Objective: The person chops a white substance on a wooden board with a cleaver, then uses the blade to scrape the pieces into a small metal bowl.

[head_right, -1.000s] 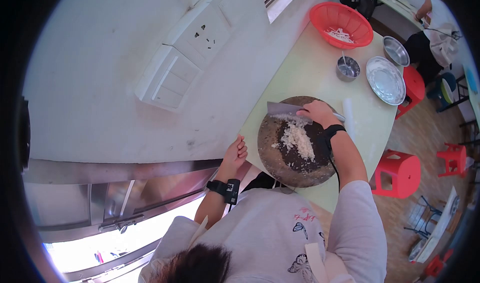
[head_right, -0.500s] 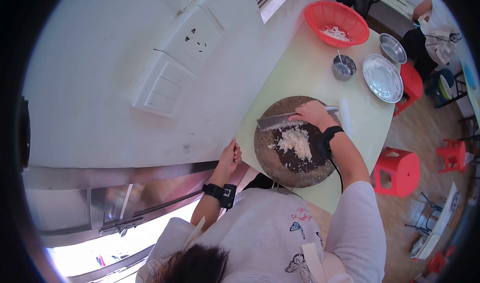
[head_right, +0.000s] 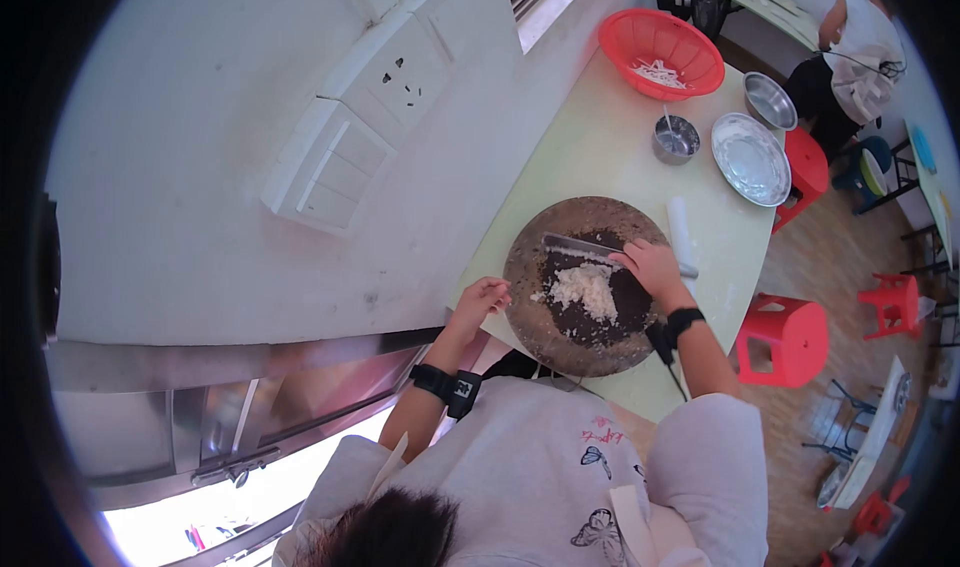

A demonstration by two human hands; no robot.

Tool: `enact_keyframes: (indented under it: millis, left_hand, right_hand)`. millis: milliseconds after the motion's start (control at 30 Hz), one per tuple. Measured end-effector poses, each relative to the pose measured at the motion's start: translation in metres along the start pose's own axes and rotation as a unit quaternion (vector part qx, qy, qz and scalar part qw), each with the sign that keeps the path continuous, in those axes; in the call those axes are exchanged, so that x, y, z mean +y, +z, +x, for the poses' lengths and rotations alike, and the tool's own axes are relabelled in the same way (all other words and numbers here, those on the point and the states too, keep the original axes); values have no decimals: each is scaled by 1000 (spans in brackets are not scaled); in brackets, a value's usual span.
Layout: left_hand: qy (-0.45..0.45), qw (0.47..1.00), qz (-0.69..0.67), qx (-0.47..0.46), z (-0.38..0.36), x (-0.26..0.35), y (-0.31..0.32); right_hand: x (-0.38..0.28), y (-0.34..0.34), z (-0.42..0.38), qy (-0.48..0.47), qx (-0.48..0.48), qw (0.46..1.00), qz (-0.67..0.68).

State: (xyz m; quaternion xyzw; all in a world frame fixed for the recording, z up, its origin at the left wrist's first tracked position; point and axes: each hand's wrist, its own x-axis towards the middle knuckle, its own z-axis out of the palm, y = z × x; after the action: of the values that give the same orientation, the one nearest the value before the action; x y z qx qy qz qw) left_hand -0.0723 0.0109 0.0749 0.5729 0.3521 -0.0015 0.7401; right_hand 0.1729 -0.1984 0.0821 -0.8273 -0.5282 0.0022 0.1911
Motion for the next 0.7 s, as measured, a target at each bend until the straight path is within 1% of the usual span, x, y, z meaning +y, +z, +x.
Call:
enact_keyframes:
  millis: [33,67,100,133,167,233,267,300,333,367,400,433,500,533,567,633,667,700]
  left_hand:
    - [30,998,16,-48,3,-1,4]
    - [31,998,16,-53,4,4,11]
    - [58,992,57,-95,4,9,19]
    - [85,982,98,-138,6,13,26]
    - [85,980,100,-147,9,13,31]
    - [94,961,190,-176,17,14,43]
    - [112,945,257,-169,20,17,49]
    - [116,942,259,-181,23,19,54]
    - [204,912,324,-148,24,22,59]
    - [290,870,382,-113,25,25,63]
    - [282,878,374,-101,25,26,68]
    - [285,874,376,-112,24,30,73]
    - [331,848,407,-77,24,38,84]
    - [347,836,417,-83,24,41,87]
    - [351,834,418,-87,25,44,89]
    - [388,803,448,-67,29,50,92]
    - [391,801,448,-71,30,54,94]
    - [406,772,486,-60,32,58,95]
  right_hand:
    - [-6,-2,-11,3,1,1000,-4]
    - [-14,-5,-22,52,53,997,5]
    - [-20,-7,-32,102,106,989,13]
    - [-25,-7,-42,118,106,987,1]
    - [-26,-6,-50,126,108,986,-4]
    - [-29,-3,-64,178,29,983,-38]
    - [-30,-7,-67,193,25,980,-32]
    - [-33,-7,-71,203,29,978,-38]
    - [-37,-5,-75,213,71,974,-30]
    - [-42,-4,-77,222,112,968,-21]
    - [-47,-4,-78,256,83,963,-9]
    - [-47,-1,-82,266,88,960,-13]
    - [-40,10,-86,294,74,953,17]
    - [-38,10,-88,296,91,949,59]
    - [-38,10,-90,300,95,947,57]
    - [-37,9,-95,303,89,943,110]
    - [-44,-3,-93,306,93,941,108]
    - [-52,-18,-92,387,38,881,269]
